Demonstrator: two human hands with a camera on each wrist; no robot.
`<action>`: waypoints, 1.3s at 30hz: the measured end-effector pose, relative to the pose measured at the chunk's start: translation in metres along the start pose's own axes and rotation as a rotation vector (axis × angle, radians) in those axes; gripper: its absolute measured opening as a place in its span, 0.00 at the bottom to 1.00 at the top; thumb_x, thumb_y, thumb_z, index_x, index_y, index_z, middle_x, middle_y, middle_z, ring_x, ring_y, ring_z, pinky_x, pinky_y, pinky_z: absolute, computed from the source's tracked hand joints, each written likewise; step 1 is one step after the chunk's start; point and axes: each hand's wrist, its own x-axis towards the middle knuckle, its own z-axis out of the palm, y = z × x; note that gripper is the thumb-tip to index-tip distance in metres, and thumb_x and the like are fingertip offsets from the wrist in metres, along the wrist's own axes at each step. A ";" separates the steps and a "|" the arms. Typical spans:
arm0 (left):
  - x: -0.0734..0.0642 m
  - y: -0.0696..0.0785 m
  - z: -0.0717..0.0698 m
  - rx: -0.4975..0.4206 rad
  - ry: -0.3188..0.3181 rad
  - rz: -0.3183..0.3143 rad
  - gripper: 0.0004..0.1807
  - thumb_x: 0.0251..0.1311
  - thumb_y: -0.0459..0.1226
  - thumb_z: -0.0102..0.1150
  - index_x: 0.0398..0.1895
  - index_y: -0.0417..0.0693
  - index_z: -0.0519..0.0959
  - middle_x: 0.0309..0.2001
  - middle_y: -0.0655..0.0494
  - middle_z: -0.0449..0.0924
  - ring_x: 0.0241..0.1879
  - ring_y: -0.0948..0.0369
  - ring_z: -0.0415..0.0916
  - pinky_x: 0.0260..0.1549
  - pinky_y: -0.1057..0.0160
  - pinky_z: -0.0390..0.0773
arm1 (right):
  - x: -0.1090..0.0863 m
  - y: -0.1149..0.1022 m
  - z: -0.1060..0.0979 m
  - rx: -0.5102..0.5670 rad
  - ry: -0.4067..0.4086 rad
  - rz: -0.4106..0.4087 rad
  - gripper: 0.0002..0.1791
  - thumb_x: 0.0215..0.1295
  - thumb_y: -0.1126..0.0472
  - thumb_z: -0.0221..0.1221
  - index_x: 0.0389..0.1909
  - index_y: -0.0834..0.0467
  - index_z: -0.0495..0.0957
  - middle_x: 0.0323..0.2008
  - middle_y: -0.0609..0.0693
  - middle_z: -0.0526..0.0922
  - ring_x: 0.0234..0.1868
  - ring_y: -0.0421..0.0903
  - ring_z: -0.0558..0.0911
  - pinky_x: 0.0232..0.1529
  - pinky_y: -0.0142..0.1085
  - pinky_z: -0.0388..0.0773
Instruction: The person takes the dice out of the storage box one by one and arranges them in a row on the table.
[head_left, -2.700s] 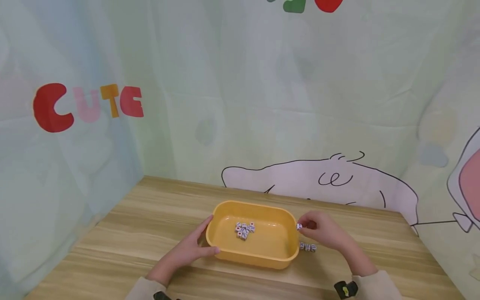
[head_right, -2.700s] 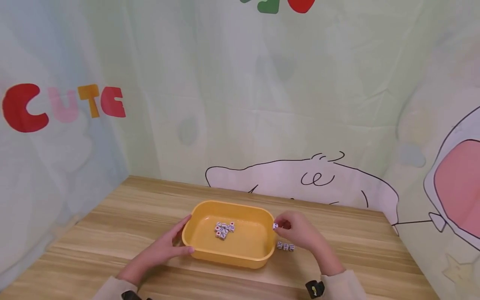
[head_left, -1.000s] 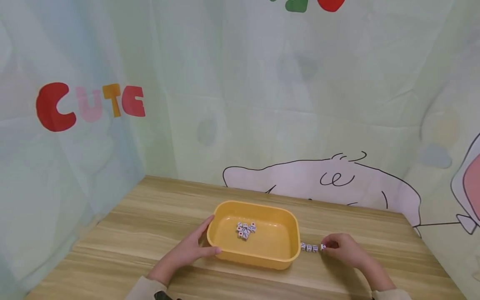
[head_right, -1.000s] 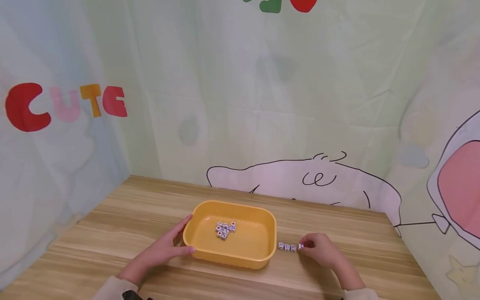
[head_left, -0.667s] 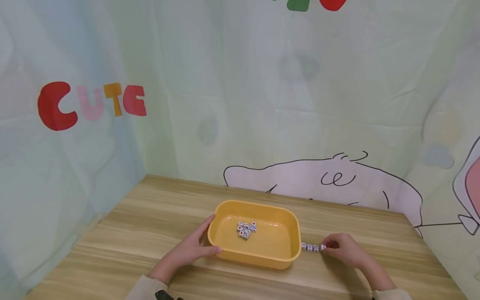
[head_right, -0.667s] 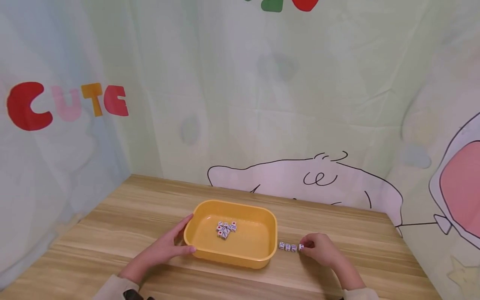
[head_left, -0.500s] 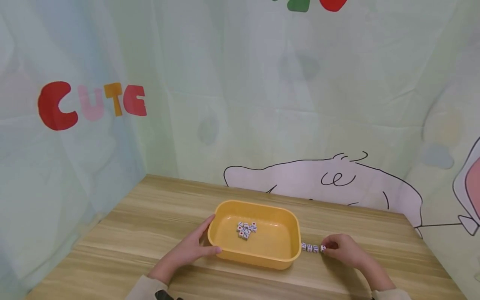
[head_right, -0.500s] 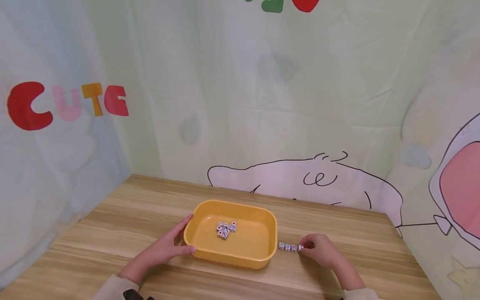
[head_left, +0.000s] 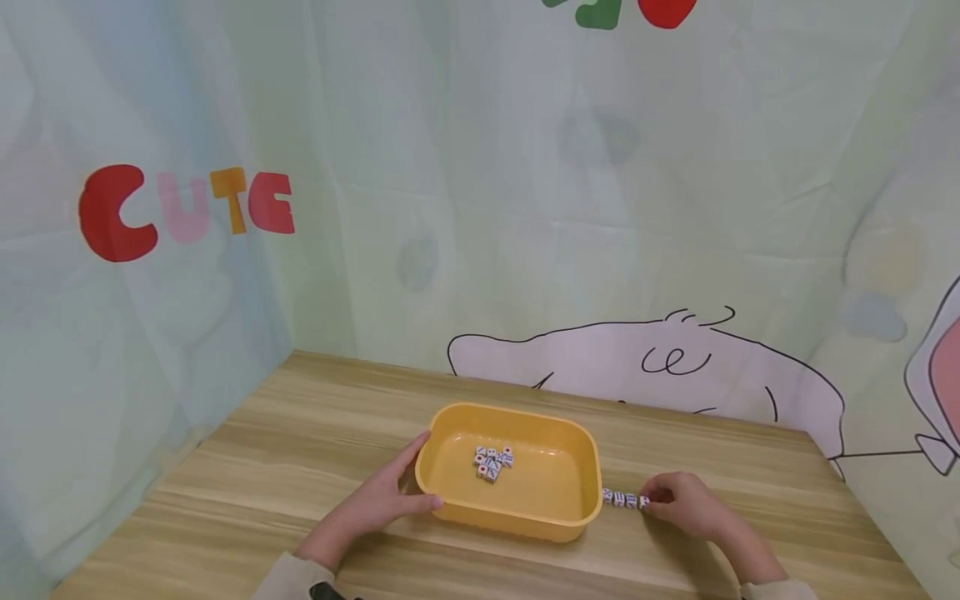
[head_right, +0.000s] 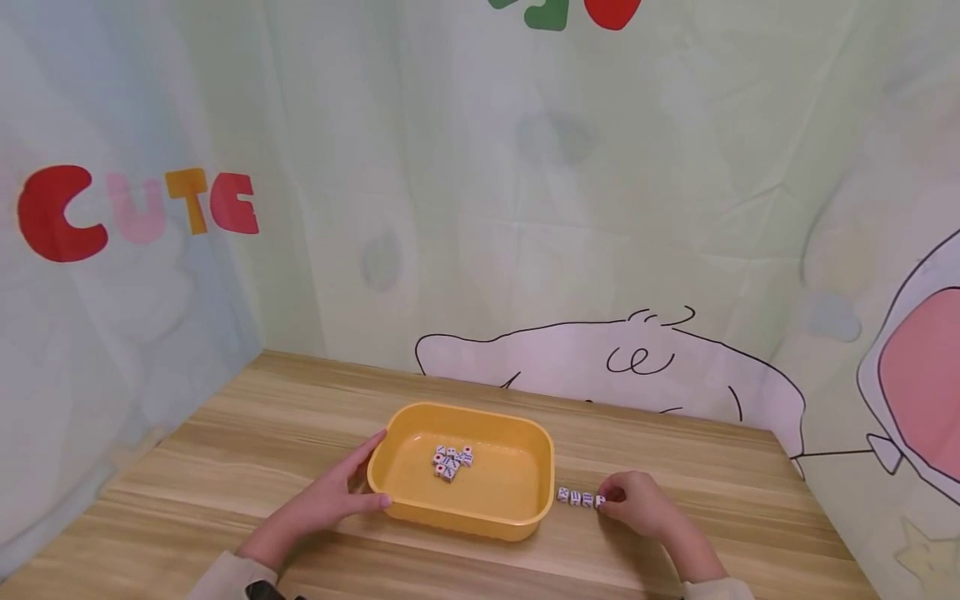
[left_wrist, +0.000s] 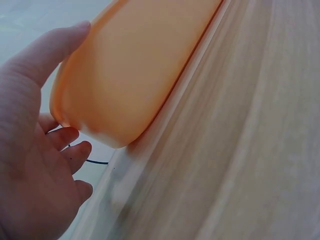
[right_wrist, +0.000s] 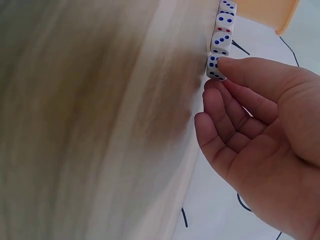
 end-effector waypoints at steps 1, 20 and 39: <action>0.000 0.000 0.000 -0.001 -0.001 0.000 0.55 0.49 0.47 0.73 0.77 0.50 0.49 0.76 0.44 0.48 0.74 0.44 0.42 0.69 0.37 0.43 | 0.000 0.000 0.000 0.000 -0.001 0.001 0.02 0.57 0.67 0.63 0.30 0.61 0.81 0.27 0.44 0.80 0.29 0.30 0.72 0.30 0.28 0.74; -0.001 0.000 -0.001 0.006 -0.004 0.000 0.55 0.49 0.47 0.73 0.77 0.50 0.49 0.75 0.44 0.48 0.74 0.44 0.42 0.69 0.37 0.43 | 0.003 -0.009 -0.011 -0.075 0.032 0.014 0.08 0.54 0.66 0.65 0.34 0.66 0.82 0.28 0.46 0.81 0.29 0.34 0.75 0.30 0.30 0.75; 0.001 -0.004 0.000 0.009 -0.008 0.019 0.55 0.50 0.46 0.72 0.77 0.47 0.48 0.76 0.43 0.47 0.74 0.44 0.42 0.69 0.38 0.42 | 0.040 -0.078 -0.016 -0.035 0.064 -0.023 0.13 0.61 0.60 0.63 0.43 0.65 0.82 0.32 0.47 0.83 0.33 0.40 0.77 0.33 0.30 0.78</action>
